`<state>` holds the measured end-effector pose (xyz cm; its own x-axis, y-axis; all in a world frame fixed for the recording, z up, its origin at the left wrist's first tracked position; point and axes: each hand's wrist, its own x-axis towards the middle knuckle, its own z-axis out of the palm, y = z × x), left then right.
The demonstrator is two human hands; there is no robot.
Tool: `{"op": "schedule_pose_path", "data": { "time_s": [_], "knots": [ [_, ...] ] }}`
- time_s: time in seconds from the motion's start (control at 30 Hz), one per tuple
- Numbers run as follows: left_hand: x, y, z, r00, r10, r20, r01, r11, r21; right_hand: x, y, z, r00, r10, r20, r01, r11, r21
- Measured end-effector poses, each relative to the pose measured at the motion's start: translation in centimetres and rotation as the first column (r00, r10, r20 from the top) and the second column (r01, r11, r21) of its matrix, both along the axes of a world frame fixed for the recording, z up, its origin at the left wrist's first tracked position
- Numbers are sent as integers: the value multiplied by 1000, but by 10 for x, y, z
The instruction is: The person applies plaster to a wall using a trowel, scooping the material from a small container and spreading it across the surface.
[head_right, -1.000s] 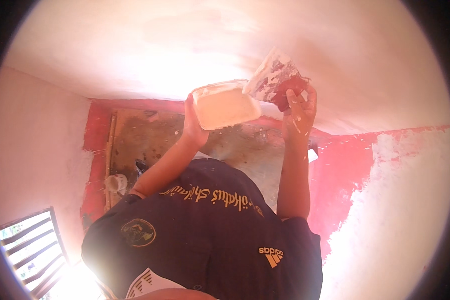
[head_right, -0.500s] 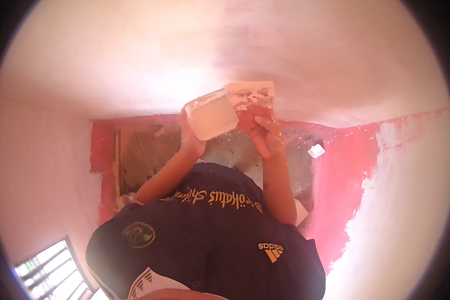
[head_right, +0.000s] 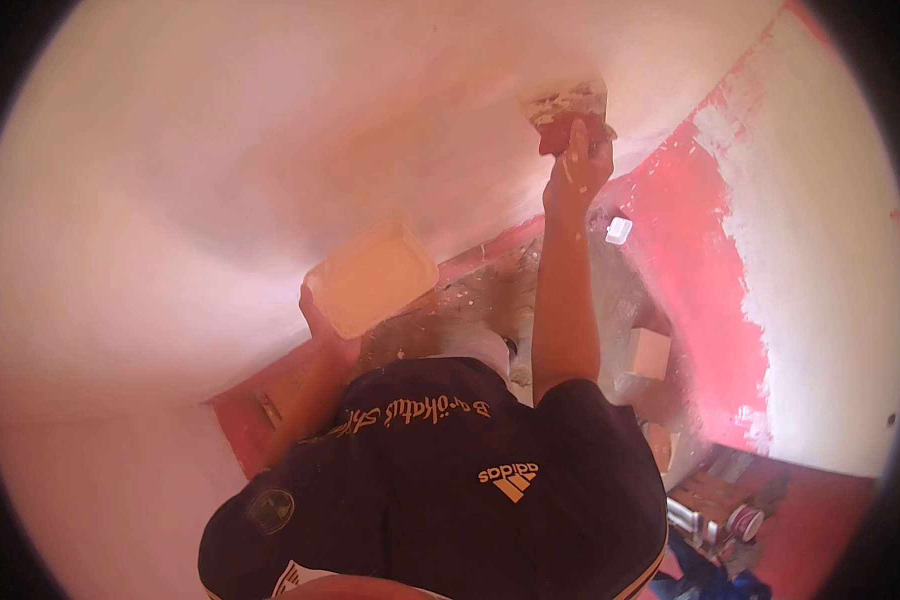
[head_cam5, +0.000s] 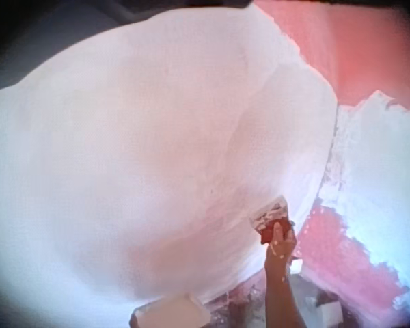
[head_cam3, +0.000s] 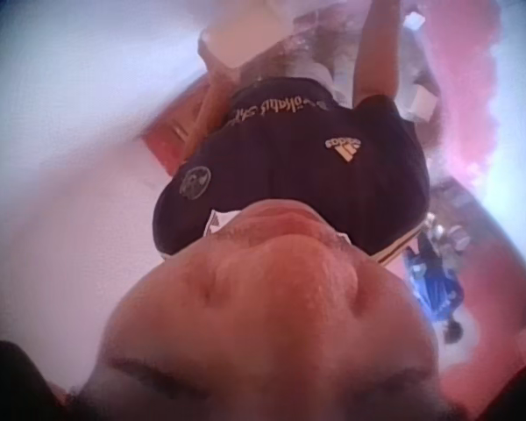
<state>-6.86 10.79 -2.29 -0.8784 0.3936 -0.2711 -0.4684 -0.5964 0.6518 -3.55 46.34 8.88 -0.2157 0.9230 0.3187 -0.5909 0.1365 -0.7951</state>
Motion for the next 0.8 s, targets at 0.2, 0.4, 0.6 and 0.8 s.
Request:
{"op": "schedule_pose_path", "data": {
  "time_s": [0.2,0.4,0.6,0.8],
  "knots": [
    [-15,-57,-43,992,-123,32,118,986,118,-74,-4,-8,571,-791,220,404,504,763],
    [-36,-73,-21,999,-39,16,38,998,59,-71,-172,1,779,-605,163,199,485,852],
    [-36,-90,-20,998,-42,-56,45,998,39,-27,-48,30,662,-595,455,352,783,513],
    [-34,-83,-22,997,-72,-27,73,996,54,-80,-64,-29,638,-727,253,347,566,748]
  ]
}}
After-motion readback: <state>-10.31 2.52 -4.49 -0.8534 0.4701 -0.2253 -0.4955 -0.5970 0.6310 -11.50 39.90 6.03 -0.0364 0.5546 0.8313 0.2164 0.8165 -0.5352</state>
